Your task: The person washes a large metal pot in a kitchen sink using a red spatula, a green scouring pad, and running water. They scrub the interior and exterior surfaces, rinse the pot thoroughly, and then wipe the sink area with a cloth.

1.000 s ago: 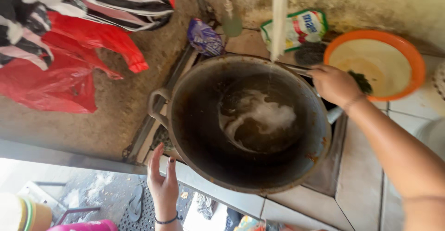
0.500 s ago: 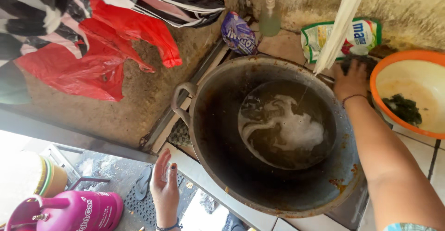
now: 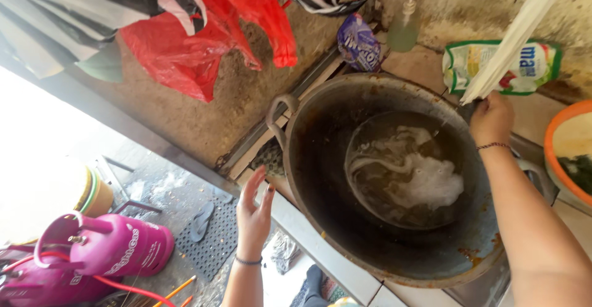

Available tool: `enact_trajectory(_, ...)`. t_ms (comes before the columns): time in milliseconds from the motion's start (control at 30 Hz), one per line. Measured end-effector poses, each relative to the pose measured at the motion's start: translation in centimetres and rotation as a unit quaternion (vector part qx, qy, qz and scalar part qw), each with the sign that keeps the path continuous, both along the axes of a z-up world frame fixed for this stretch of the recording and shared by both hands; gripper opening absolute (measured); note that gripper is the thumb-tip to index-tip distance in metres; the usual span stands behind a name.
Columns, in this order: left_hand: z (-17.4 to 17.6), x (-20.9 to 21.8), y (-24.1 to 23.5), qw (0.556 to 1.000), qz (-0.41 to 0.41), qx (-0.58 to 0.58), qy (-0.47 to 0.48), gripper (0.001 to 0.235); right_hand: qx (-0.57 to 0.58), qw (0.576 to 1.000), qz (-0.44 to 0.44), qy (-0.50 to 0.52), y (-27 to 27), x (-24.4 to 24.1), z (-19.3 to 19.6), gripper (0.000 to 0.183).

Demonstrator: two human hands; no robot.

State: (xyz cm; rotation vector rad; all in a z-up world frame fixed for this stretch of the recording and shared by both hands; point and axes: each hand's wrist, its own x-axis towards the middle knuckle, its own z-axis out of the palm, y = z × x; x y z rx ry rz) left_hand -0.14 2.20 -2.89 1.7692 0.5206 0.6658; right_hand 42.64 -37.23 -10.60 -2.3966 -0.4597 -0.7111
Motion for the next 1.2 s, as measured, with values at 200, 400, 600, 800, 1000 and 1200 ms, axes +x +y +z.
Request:
enact_trajectory(200, -0.7, 5.0, 2.8, 0.981, -0.054, -0.153, -0.104, 0.063, 0.111, 0.943, 0.234, 0.210, 7.9, -14.1, -1.3, 0.052)
enact_trajectory(400, -0.7, 12.4, 6.4, 0.982, -0.043, -0.182, -0.022, 0.039, -0.182, 0.852, 0.285, 0.400, 10.5, -21.4, -3.8, 0.043)
enact_trajectory(600, -2.5, 15.7, 8.3, 0.985, -0.098, -0.140, -0.013, 0.035, -0.078, 0.787, 0.392, 0.470, 14.7, -25.2, -0.4, 0.065)
enact_trajectory(800, -3.6, 15.8, 7.4, 0.990, -0.135, -0.012, -0.047, 0.042, 0.049, 0.833, 0.491, 0.251, 25.5, -24.3, 1.8, 0.076)
enact_trajectory(1000, -2.4, 15.2, 7.0, 0.989, -0.146, -0.017, 0.001, 0.039, 0.057, 0.925, 0.359, 0.108, 31.2, -14.1, -1.9, 0.078)
enact_trajectory(1200, -1.6, 15.2, 7.0, 0.986, -0.164, -0.022, -0.018, 0.038, 0.045, 0.974, 0.135, 0.174, 29.1, -12.9, -4.0, 0.070)
